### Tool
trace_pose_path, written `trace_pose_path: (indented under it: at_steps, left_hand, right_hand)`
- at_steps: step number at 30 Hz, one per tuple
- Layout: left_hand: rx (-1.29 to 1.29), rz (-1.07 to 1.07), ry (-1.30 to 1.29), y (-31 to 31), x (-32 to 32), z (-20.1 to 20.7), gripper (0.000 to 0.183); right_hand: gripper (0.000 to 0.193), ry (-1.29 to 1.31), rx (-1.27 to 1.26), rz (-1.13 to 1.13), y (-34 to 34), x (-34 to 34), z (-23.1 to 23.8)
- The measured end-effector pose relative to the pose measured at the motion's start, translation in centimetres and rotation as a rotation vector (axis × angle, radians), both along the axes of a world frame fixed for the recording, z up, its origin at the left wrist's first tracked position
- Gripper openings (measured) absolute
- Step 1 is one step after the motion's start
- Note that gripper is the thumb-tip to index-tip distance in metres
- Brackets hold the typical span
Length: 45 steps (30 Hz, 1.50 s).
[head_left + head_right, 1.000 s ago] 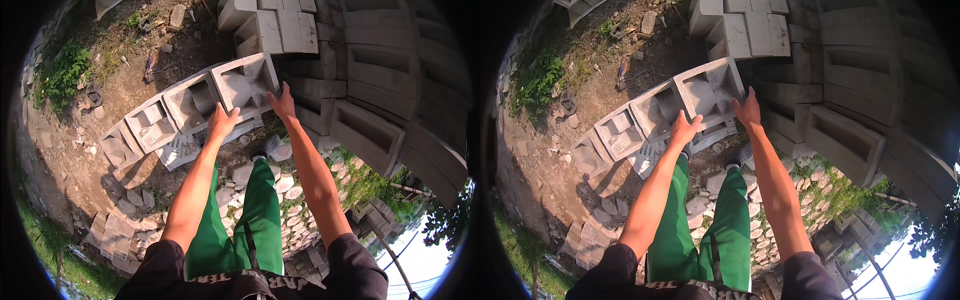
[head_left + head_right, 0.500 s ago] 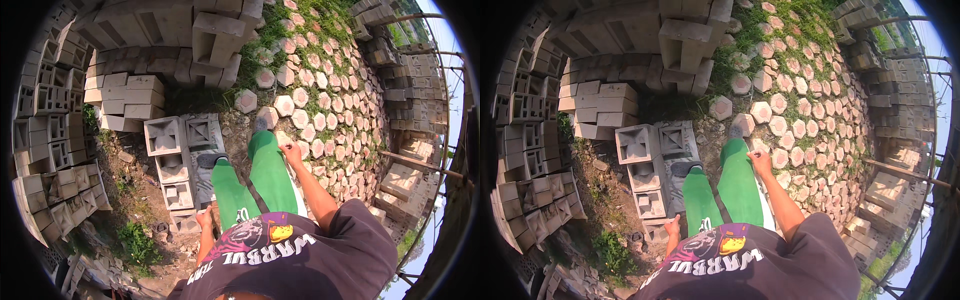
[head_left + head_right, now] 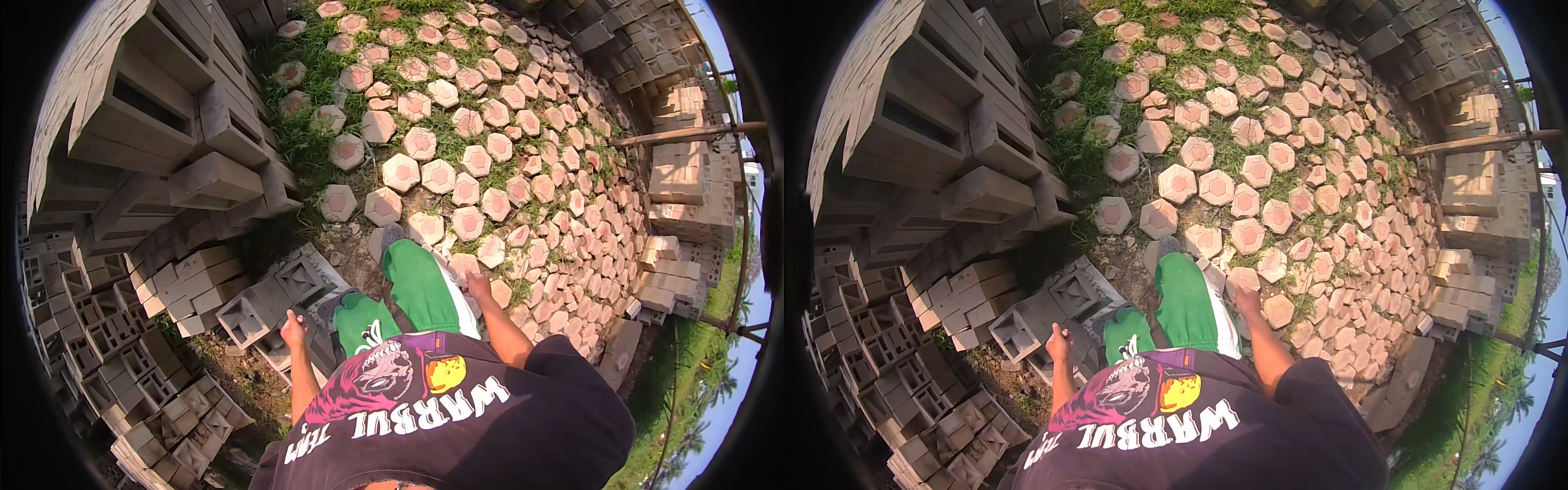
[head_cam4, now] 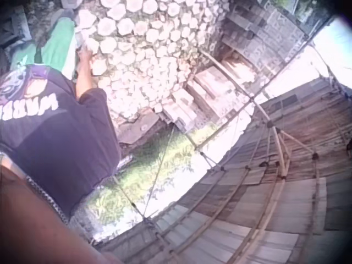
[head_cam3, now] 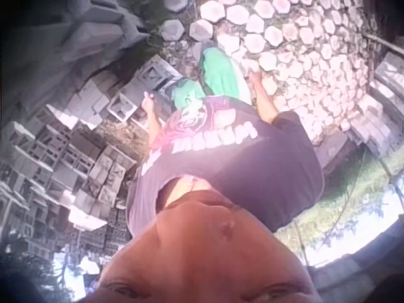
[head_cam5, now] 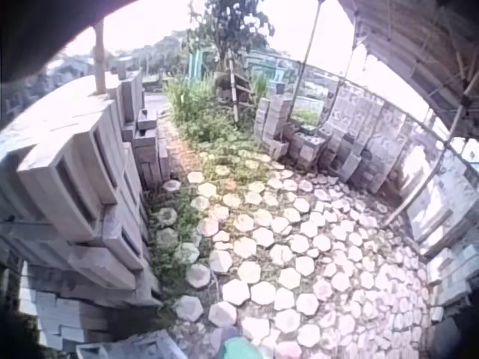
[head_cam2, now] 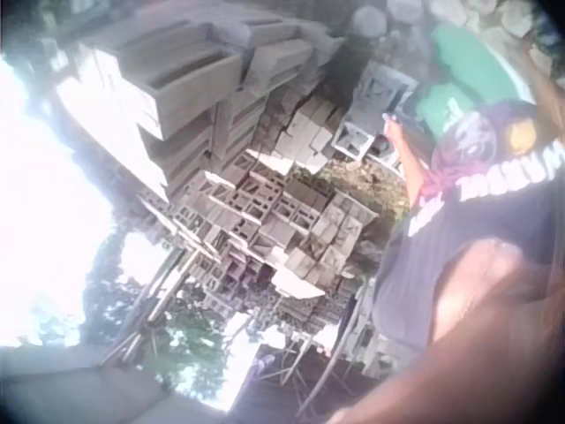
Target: The person stacks several concrete bricks one by one on top of an existing pile of bricks outdoors.
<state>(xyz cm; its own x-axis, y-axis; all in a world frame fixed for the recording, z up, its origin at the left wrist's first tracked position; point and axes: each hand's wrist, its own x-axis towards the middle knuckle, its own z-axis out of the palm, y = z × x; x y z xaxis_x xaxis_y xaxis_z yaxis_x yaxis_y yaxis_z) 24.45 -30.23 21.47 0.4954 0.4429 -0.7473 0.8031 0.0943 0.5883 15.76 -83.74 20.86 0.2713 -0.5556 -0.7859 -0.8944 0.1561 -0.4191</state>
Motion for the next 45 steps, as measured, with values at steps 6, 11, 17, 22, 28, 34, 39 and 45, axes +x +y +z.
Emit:
trace_pose_path:
  at_steps: [6,11,17,22,28,34,39,45]
  left_hand:
    - [-0.023,0.014,-0.167,-8.6,10.2,3.6,0.038]
    - [0.067,-0.327,-0.128,-12.1,15.8,2.8,0.021]
    - [0.247,-0.686,-0.108,-17.3,23.9,1.7,0.019]
    - [0.331,-0.903,-0.273,-24.0,37.2,-2.6,0.026]
    - [0.191,-0.901,-0.258,-42.5,53.4,2.4,0.04]
    - [0.046,-0.921,-0.266,-52.7,65.5,3.6,0.041]
    - [-0.123,-0.96,-0.149,-62.4,70.2,3.0,0.038]
    - [-0.003,-1.025,-0.141,-73.6,74.1,0.8,0.047]
  right_hand:
    - [0.011,-0.083,0.105,-0.139,-6.4,2.8,4.1]
    - [0.014,-0.246,0.08,-0.359,-9.9,5.7,4.9]
    - [0.021,-0.276,0.11,-0.54,-10.9,12.5,6.9]
    - [0.03,-0.329,0.084,-0.433,-13.5,24.0,6.9]
    - [0.035,-0.277,-0.026,-0.356,-21.0,31.1,6.3]
    - [0.039,-0.351,-0.102,-0.627,-24.4,33.7,7.0]
    - [0.017,-0.05,-0.299,-0.131,-24.5,29.2,2.3]
    - [0.017,-0.017,-0.504,0.528,-31.7,31.9,-3.5]
